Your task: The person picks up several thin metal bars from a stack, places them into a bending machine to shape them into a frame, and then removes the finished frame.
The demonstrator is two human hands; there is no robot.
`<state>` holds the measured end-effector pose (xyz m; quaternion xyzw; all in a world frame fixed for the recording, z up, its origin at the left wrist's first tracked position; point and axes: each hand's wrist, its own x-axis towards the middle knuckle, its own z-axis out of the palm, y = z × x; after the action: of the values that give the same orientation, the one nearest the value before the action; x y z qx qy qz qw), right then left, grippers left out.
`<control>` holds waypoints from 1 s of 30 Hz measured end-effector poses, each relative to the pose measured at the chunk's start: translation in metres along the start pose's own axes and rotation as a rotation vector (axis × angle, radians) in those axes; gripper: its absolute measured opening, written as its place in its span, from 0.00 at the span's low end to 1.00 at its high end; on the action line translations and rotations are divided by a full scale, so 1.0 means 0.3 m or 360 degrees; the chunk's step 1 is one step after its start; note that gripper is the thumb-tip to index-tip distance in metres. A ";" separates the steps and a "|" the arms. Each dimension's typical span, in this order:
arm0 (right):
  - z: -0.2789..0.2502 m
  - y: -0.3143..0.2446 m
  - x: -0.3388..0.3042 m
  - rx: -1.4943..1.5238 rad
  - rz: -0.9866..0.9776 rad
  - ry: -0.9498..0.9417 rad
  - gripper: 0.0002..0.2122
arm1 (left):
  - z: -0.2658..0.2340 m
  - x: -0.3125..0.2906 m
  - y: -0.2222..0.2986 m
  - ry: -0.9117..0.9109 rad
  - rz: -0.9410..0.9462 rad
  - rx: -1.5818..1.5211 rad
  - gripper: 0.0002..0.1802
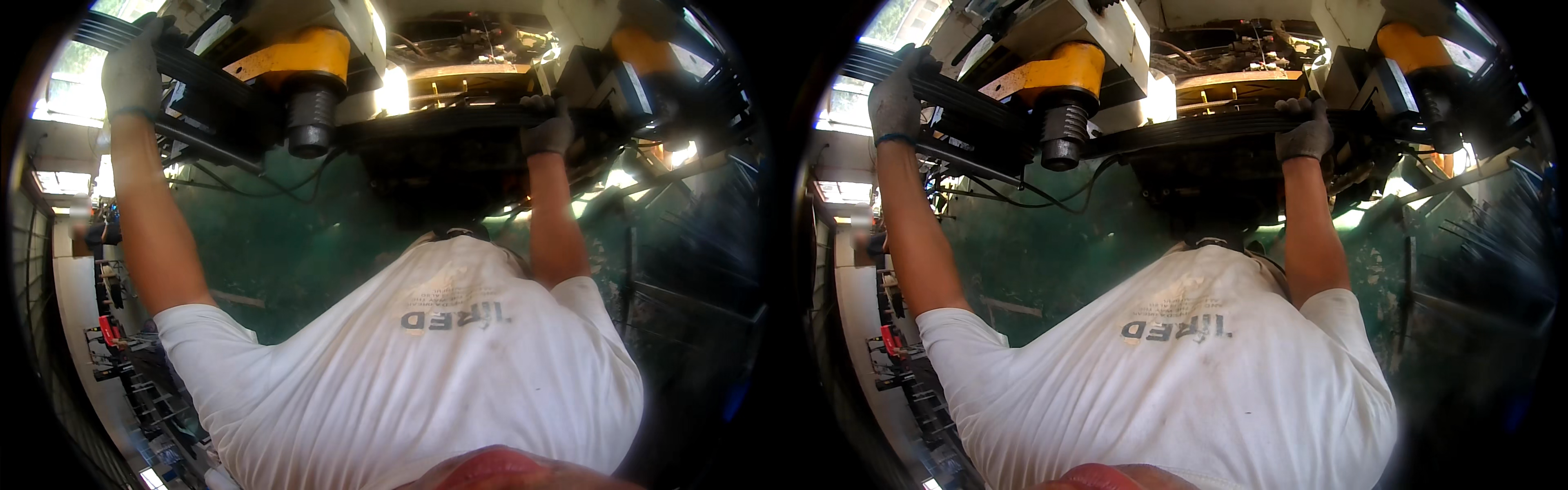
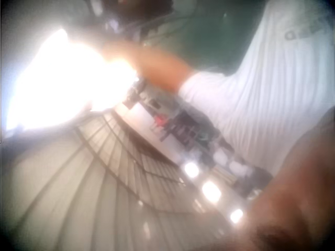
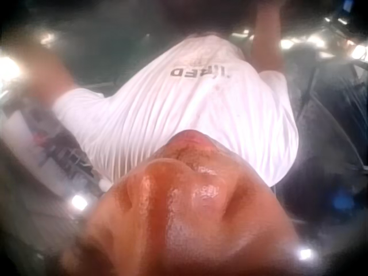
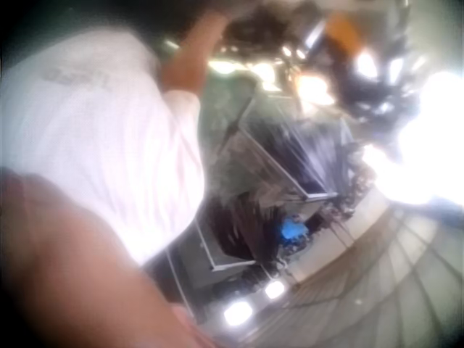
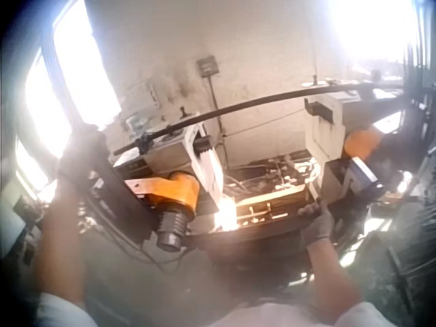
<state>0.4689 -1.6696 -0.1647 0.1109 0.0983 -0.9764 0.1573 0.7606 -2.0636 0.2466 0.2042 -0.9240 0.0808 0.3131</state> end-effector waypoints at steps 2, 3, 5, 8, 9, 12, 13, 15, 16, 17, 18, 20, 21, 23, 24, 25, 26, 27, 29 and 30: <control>0.000 -0.006 -0.001 -0.0046 -0.0016 0.0032 0.12 | 0.015 0.009 0.078 -0.0043 -0.0741 -0.0926 0.26; 0.017 0.000 -0.012 -0.0079 -0.0023 0.0040 0.12 | 0.010 0.002 0.076 -0.0039 -0.0562 -0.0800 0.21; 0.017 0.000 -0.008 -0.0095 -0.0007 0.0029 0.13 | 0.005 -0.017 0.048 -0.0033 -0.0204 -0.0544 0.20; 0.000 -0.011 0.007 -0.0055 0.0005 0.0005 0.09 | 0.007 -0.005 0.042 -0.0083 -0.0225 -0.0552 0.20; 0.019 -0.003 -0.016 -0.0045 -0.0009 0.0022 0.06 | 0.002 -0.008 0.035 -0.0079 -0.0234 -0.0501 0.20; 0.028 0.000 -0.028 -0.0022 -0.0025 0.0075 0.05 | 0.010 -0.004 0.059 -0.0084 -0.0341 -0.0489 0.19; 0.027 -0.005 -0.025 -0.0018 -0.0024 0.0091 0.05 | 0.011 0.001 0.084 -0.0092 -0.0449 -0.0566 0.18; 0.037 -0.006 -0.038 -0.0027 -0.0004 0.0105 0.05 | 0.006 -0.001 0.085 -0.0084 -0.0484 -0.0625 0.18; 0.043 -0.010 -0.048 -0.0034 0.0006 0.0111 0.05 | 0.006 -0.001 0.084 -0.0079 -0.0500 -0.0658 0.18; 0.043 -0.013 -0.054 -0.0049 0.0023 0.0129 0.05 | 0.017 0.008 -0.001 -0.0087 -0.0397 -0.0633 0.19; 0.045 -0.010 -0.057 -0.0067 0.0052 0.0143 0.05 | 0.019 -0.008 -0.026 -0.0035 -0.0376 -0.0603 0.19; 0.056 -0.023 -0.060 -0.0104 0.0067 0.0158 0.06 | 0.043 -0.013 -0.066 0.0067 -0.0313 -0.0563 0.20; 0.062 -0.033 -0.068 -0.0128 0.0066 0.0168 0.07 | 0.052 -0.023 -0.037 0.0143 -0.0325 -0.0585 0.20; 0.048 -0.042 -0.067 -0.0139 0.0088 0.0144 0.08 | 0.066 -0.010 0.022 0.0347 -0.1049 -0.1480 0.18; 0.043 -0.046 -0.064 -0.0124 0.0115 0.0098 0.09 | 0.057 -0.015 0.016 0.0335 -0.0903 -0.1271 0.18; 0.040 -0.051 -0.060 -0.0108 0.0141 0.0051 0.10 | 0.046 -0.024 0.007 0.0322 -0.0758 -0.1063 0.18; 0.038 -0.053 -0.058 -0.0171 0.0163 0.0049 0.11 | 0.043 -0.026 0.002 0.0373 -0.0779 -0.1050 0.18; 0.038 -0.056 -0.065 -0.0237 0.0172 0.0052 0.11 | 0.052 -0.027 0.025 0.0420 -0.0798 -0.1046 0.18; 0.022 -0.067 -0.067 -0.0281 0.0189 0.0030 0.12 | 0.088 -0.025 0.077 0.0641 -0.1176 -0.1427 0.18; 0.005 -0.062 -0.071 -0.0247 0.0216 0.0005 0.12 | 0.064 -0.033 0.076 0.0623 -0.1174 -0.1323 0.18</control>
<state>0.4822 -1.6465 -0.1550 0.1062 0.1662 -0.9527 0.2311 0.7476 -2.0450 0.2250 0.3536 -0.6710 -0.3662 0.5391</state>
